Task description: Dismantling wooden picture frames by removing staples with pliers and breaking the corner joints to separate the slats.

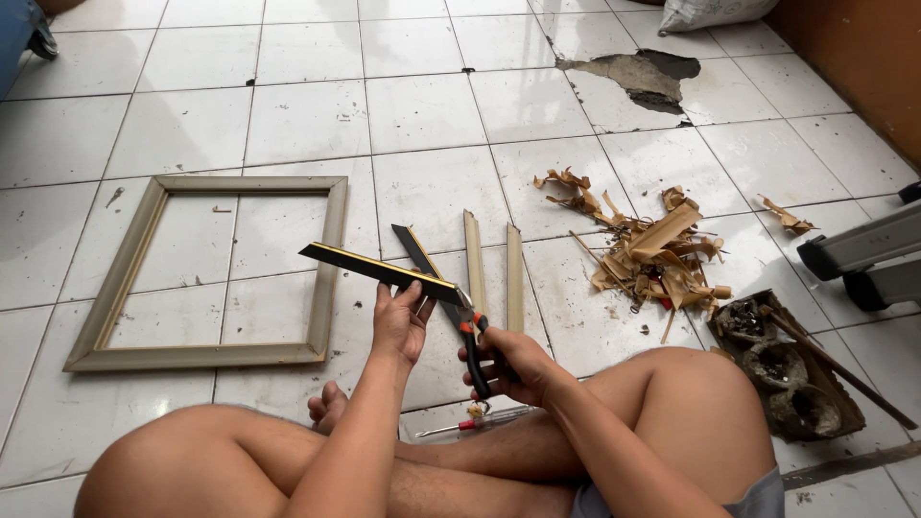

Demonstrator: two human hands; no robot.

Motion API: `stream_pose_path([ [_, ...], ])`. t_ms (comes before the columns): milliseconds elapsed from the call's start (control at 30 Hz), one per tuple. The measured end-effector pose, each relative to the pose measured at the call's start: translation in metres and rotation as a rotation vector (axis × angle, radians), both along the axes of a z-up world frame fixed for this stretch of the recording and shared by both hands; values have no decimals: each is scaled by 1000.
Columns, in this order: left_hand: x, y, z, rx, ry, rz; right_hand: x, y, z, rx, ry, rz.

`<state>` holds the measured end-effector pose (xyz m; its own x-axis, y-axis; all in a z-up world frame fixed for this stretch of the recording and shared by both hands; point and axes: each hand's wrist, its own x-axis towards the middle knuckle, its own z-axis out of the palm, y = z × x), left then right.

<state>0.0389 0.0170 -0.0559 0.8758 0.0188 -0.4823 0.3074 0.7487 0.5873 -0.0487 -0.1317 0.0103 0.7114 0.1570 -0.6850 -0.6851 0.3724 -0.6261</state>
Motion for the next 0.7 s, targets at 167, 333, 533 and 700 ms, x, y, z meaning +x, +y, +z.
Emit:
stream_pose_path([
  [167, -1, -1, 9, 25, -4, -32, 14, -11, 7, -12, 5, -226],
  [333, -5, -7, 14, 135, 32, -124, 30, -78, -43, -209, 16, -468],
  [533, -12, -16, 28, 319, 15, -273, 38, -124, -69, 148, -31, -868],
  [700, 11, -7, -23, 1014, -1, -620, 42, -112, -84, -58, 34, -639],
])
